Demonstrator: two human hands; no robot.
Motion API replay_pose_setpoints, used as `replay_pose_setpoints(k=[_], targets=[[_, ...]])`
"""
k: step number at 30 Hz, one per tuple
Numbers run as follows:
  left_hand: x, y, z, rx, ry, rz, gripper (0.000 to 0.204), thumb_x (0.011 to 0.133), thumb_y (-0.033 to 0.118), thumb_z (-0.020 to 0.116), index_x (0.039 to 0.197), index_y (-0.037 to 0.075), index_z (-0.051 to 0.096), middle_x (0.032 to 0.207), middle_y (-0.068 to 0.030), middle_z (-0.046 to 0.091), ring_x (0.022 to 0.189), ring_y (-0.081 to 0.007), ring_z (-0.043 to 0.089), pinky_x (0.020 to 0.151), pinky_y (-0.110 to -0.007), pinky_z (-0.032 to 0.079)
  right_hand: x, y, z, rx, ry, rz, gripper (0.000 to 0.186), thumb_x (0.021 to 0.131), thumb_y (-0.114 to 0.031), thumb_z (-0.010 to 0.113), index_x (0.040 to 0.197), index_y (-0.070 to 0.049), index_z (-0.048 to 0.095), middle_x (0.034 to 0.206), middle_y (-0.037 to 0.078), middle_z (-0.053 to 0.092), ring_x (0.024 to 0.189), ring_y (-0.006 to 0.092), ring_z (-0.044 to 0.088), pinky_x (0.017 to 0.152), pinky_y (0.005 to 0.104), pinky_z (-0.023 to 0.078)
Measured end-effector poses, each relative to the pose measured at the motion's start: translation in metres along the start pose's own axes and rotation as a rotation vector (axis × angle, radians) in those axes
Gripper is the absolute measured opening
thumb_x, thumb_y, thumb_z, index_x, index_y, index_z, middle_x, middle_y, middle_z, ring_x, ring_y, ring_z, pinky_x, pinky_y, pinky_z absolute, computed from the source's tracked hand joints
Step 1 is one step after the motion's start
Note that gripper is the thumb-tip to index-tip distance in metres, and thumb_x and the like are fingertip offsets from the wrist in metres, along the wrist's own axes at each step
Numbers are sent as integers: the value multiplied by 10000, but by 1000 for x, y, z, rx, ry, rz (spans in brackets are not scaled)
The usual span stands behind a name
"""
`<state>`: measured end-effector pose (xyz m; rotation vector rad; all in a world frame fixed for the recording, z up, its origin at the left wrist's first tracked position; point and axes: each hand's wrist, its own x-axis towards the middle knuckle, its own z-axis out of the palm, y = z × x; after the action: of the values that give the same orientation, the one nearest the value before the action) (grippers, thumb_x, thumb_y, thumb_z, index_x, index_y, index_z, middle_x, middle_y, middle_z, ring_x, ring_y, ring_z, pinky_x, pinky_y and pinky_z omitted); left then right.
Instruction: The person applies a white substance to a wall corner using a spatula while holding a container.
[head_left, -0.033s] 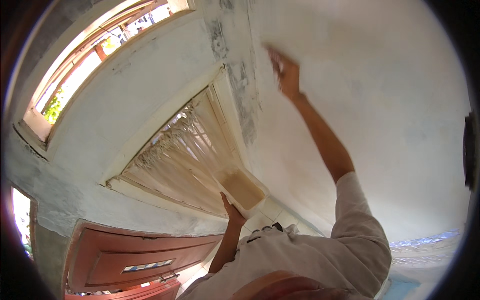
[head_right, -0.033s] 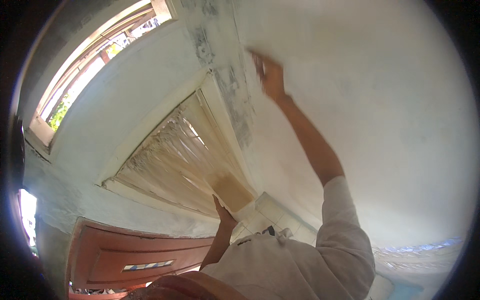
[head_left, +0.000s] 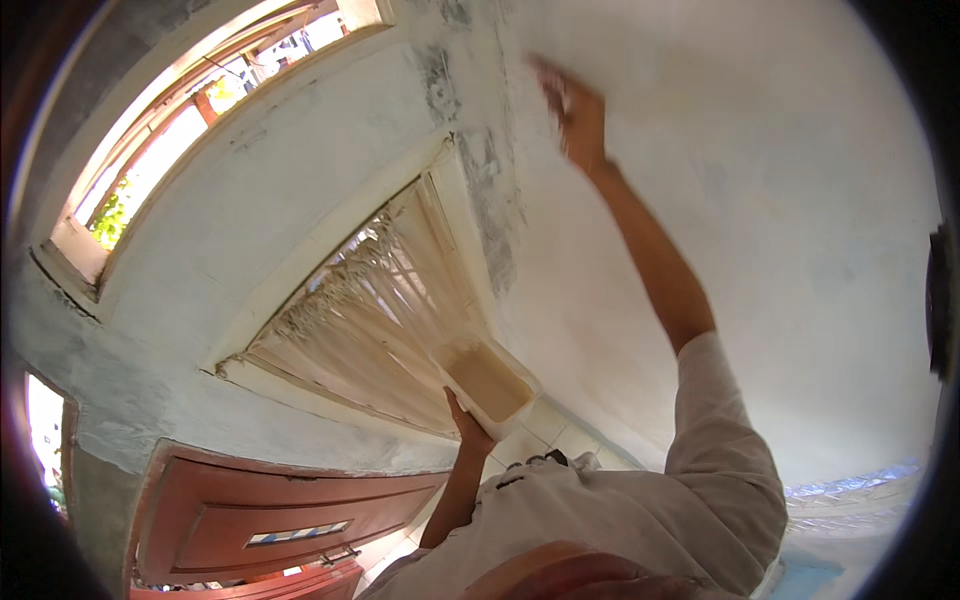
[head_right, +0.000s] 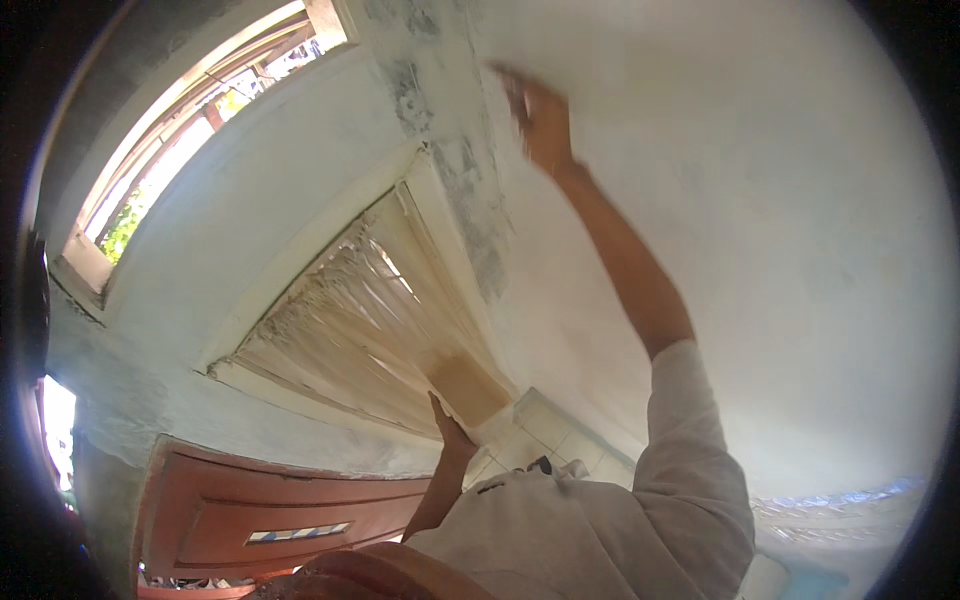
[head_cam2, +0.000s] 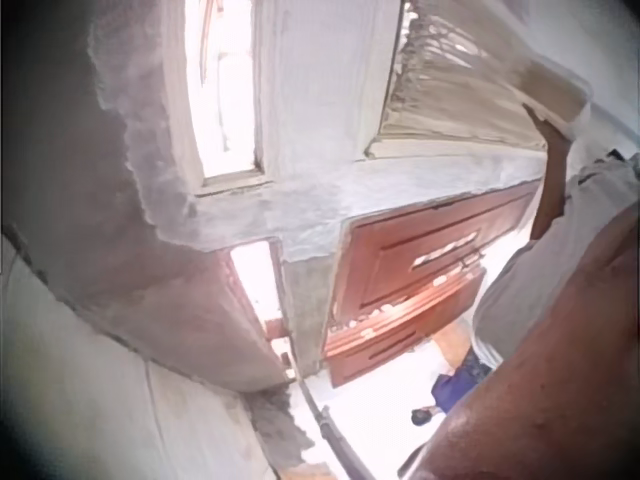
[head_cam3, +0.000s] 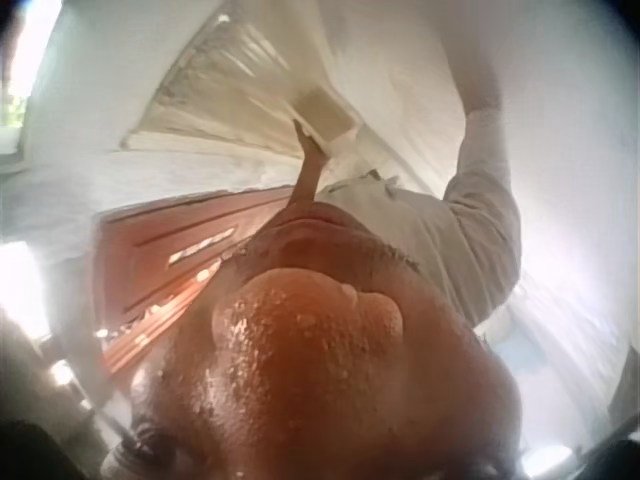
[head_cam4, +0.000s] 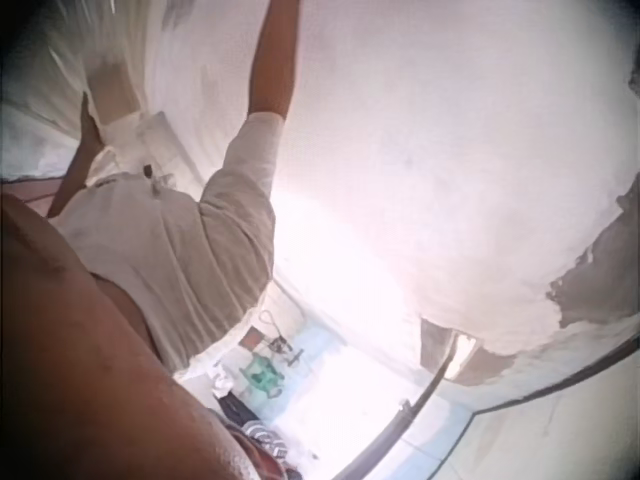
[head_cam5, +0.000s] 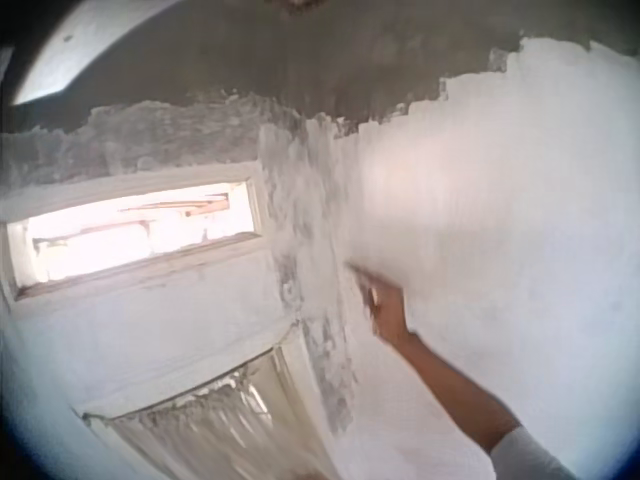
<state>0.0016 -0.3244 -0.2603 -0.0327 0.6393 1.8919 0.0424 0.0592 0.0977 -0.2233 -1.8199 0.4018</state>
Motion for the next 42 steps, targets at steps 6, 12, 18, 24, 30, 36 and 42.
replay_pose_setpoints(k=[6,12,18,24,30,36,42], targets=[[-2,2,17,21,-15,2,848,923,801,460,1533,212,451,1476,-60,540,1320,-306,543,1092,-527,465,161,-27,-17,-175,35,-585,410,874,3,524,1238,-58,703,1070,238,715,999,397,666,930,465,513],[-2,7,-3,-32,-1,30,839,933,789,458,1531,199,452,1471,-59,545,1318,-309,536,1095,-530,457,5,19,43,-309,-136,-250,778,779,109,620,1468,-248,573,1166,179,709,923,389,689,835,424,577],[2,9,2,-68,-63,-46,833,952,772,443,1541,184,434,1487,-72,531,1341,-317,524,1104,-524,450,-148,63,30,-50,-385,-8,707,771,112,585,1414,-179,617,1147,165,714,952,372,704,900,448,569],[6,8,3,7,-79,42,844,950,775,440,1548,179,426,1506,-80,515,1338,-328,528,1110,-526,448,-60,8,-2,-52,-371,16,621,847,93,530,1414,-147,612,1241,194,694,1040,392,695,947,438,554],[18,1,-2,-60,-106,-33,843,941,781,449,1538,185,440,1488,-78,531,1319,-332,540,1103,-523,455,188,-56,-50,-447,79,-309,360,970,-92,595,1318,-119,683,804,196,670,641,267,645,651,367,515],[14,-1,3,-97,-33,-83,853,918,798,472,1526,200,464,1477,-75,542,1313,-325,545,1093,-529,460,224,-49,-11,-660,-97,-93,352,875,-114,645,1216,-65,720,1074,329,695,1041,276,721,939,399,538],[17,-3,0,-84,-58,-83,859,913,805,472,1530,208,459,1470,-69,549,1314,-321,545,1092,-532,460,41,15,32,-269,39,-369,677,783,97,611,1401,-181,632,994,201,721,775,384,683,745,428,579]])
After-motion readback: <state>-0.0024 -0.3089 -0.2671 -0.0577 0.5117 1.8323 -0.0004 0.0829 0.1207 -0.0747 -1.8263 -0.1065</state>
